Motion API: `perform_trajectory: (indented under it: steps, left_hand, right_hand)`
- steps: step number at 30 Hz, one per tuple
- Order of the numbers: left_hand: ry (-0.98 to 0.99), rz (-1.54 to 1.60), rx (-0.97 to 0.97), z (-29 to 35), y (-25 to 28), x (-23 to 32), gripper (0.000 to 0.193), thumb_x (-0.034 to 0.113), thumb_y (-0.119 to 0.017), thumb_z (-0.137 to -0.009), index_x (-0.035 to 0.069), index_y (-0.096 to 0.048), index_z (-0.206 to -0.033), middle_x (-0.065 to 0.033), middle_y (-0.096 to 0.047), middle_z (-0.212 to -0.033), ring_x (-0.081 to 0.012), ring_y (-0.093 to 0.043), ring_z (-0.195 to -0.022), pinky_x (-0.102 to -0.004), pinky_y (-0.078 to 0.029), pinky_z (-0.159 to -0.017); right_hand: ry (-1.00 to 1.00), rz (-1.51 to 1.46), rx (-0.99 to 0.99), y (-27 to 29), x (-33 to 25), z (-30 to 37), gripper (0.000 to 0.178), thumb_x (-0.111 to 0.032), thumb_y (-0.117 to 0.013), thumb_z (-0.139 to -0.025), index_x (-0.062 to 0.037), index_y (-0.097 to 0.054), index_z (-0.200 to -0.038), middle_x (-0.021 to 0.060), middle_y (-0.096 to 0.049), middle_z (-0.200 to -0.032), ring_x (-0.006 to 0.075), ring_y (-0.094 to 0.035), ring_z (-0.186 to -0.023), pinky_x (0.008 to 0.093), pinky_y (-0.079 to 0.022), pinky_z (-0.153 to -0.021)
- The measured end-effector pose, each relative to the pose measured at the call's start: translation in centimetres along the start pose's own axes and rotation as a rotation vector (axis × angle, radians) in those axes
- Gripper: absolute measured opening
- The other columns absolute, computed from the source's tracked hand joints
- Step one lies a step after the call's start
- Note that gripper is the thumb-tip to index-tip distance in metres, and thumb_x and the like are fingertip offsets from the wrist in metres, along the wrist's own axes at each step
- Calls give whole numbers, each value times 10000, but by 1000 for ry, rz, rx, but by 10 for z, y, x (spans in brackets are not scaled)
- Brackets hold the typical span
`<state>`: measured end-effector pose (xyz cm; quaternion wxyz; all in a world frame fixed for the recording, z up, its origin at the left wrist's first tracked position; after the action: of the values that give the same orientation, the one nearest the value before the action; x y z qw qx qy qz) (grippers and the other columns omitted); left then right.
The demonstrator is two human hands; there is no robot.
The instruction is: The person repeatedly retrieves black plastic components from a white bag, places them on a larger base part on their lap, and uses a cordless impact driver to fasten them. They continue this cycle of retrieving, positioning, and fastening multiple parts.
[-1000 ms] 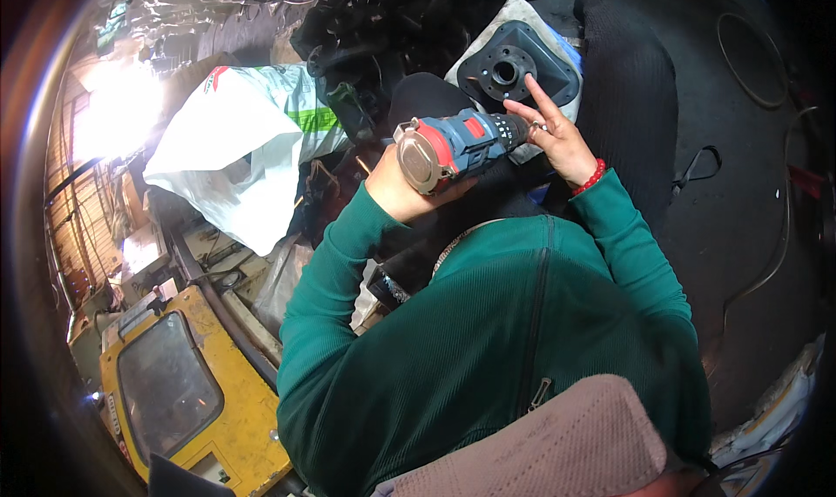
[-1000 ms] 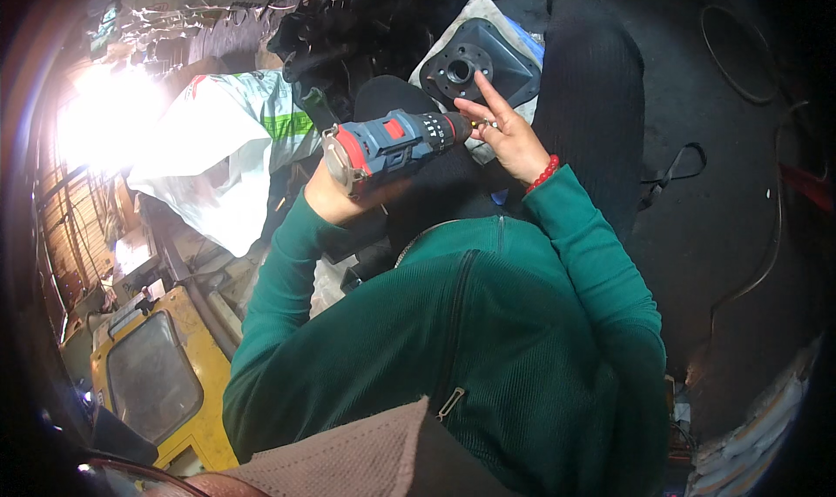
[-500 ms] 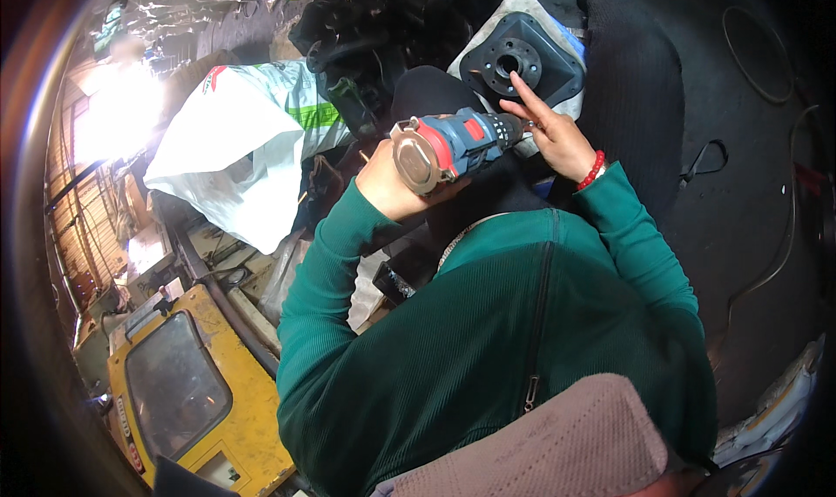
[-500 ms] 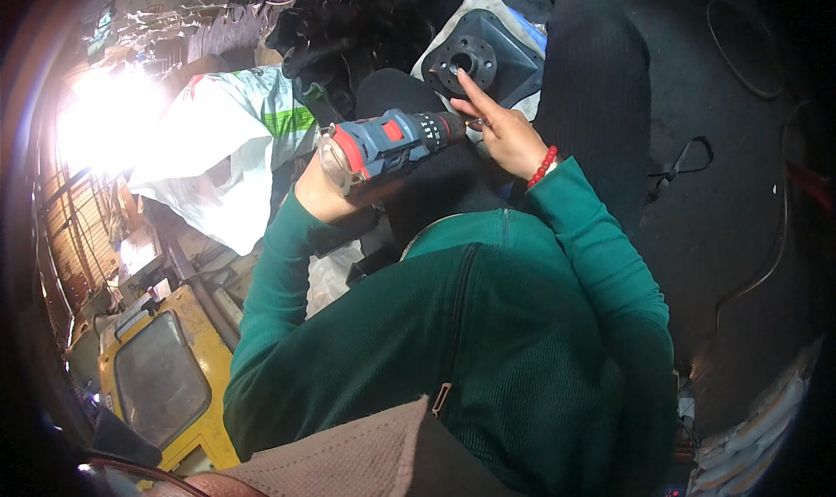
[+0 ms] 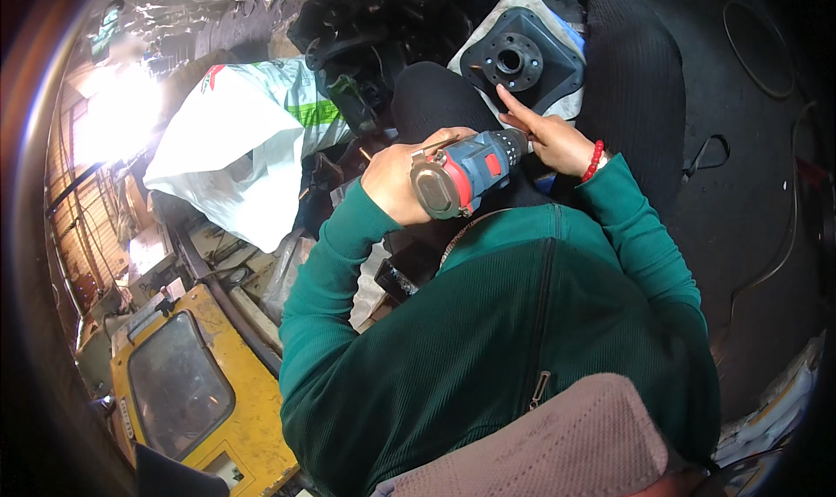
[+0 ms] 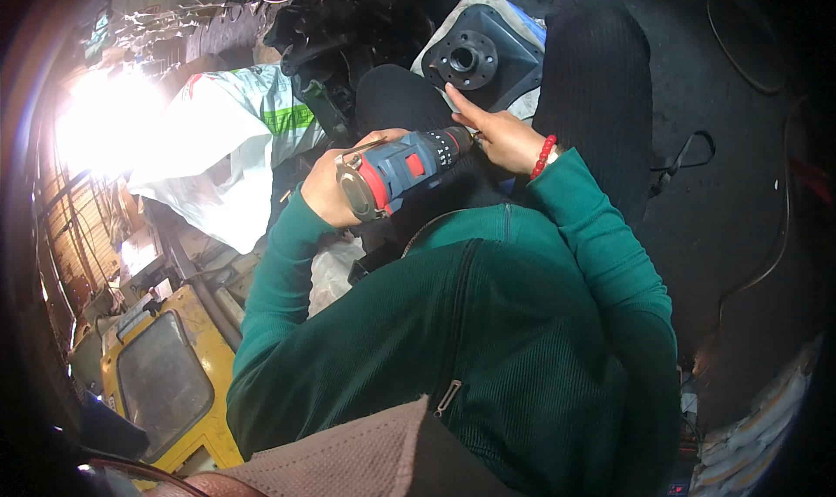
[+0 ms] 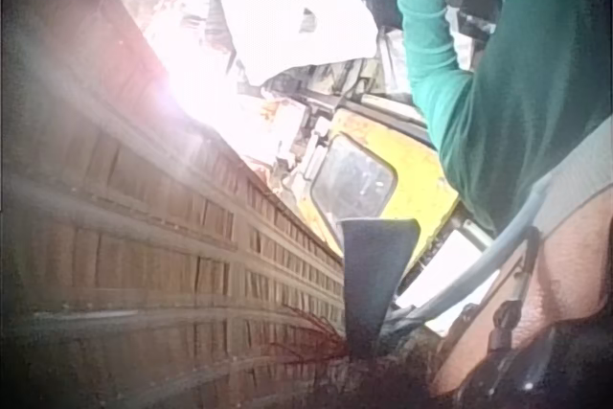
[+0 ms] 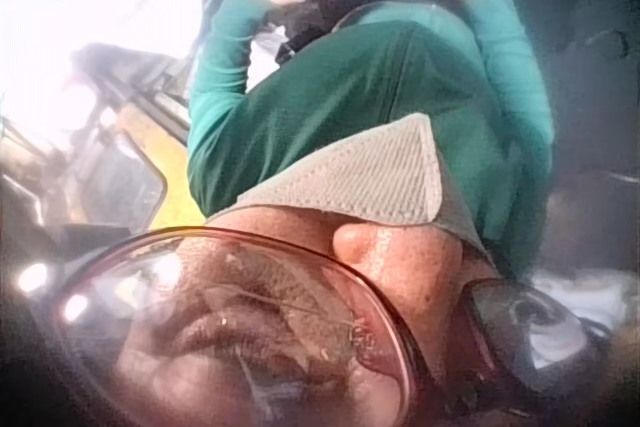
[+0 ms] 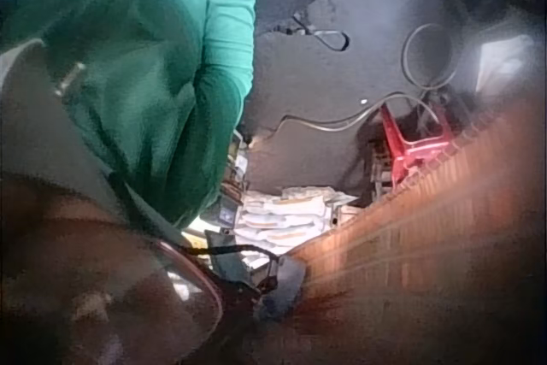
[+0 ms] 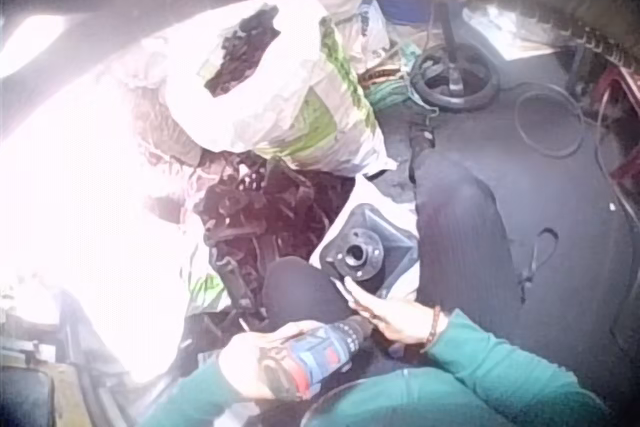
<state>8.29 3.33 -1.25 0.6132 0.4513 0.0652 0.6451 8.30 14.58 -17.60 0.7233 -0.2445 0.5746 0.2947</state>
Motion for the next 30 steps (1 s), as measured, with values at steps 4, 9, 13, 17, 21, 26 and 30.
perform_trajectory:
  steps: [4, 9, 13, 17, 21, 26, 30]
  left_hand:
    - [-51, 169, 191, 3, 4, -9, 523, 172, -776, -676, 61, -582, -1148, -115, -644, -1044, -278, -650, -883, -349, -510, -798]
    - [-94, 93, 272, 6, 20, -17, 426, 183, -780, -716, 55, -613, -1086, -111, -642, -1009, -273, -631, -916, -355, -503, -837]
    - [-27, 110, 361, -8, 36, -29, 446, 212, -777, -723, 56, -603, -1103, -116, -636, -1034, -271, -625, -948, -350, -494, -860]
    - [65, 8, 371, -38, 47, -49, 488, 270, -784, -714, 48, -594, -1105, -123, -638, -1058, -275, -629, -983, -352, -494, -875]
    - [67, -31, 347, -63, 50, -60, 484, 295, -771, -724, 48, -595, -1101, -122, -657, -1014, -275, -648, -941, -352, -517, -843]
    - [47, 3, 310, -84, 55, -59, 444, 154, -752, -703, 55, -599, -1108, -126, -632, -1046, -282, -625, -937, -355, -490, -838]
    - [55, -65, 199, -99, 61, -64, 412, 139, -745, -717, 50, -607, -1095, -121, -648, -1003, -274, -639, -894, -352, -502, -809]
  right_hand:
    - [199, -284, 76, 10, -7, 1, 903, 189, -302, -696, -157, -95, -1504, 111, -330, -1489, 227, -414, -1316, 271, -372, -1000]
    - [-32, -988, 286, 32, 14, 1, 713, 47, -348, -801, -116, -215, -1482, 115, -329, -1476, 218, -366, -1330, 323, -412, -974]
    - [-142, -903, 639, 50, 55, 0, 379, -81, -440, -908, -54, -525, -1276, 61, -618, -1087, 112, -592, -909, 239, -515, -709]
    - [-110, -572, 996, 80, 72, -8, 295, -194, -569, -899, -35, -620, -1143, 20, -629, -877, 85, -577, -756, 224, -481, -669]
    - [-71, -110, 1140, 107, 46, -36, 264, -328, -652, -841, -96, -710, -951, 120, -645, -899, 248, -622, -852, 344, -470, -788]
    - [-158, 63, 1039, 98, 47, -55, 341, -445, -603, -856, -130, -717, -921, 122, -641, -909, 308, -618, -878, 391, -470, -762]
    - [-125, 80, 1046, 98, 43, -56, 325, -416, -582, -879, -119, -711, -906, 107, -654, -849, 317, -629, -805, 390, -479, -696]
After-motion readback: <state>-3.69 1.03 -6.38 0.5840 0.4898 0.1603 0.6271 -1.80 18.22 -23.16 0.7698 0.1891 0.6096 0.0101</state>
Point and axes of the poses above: each hand's wrist, its own z-axis away from the middle knuckle, its own y-axis out of the back of the hand, x = y × z, the point moved 8 cm from there along -z, towards the middle knuckle
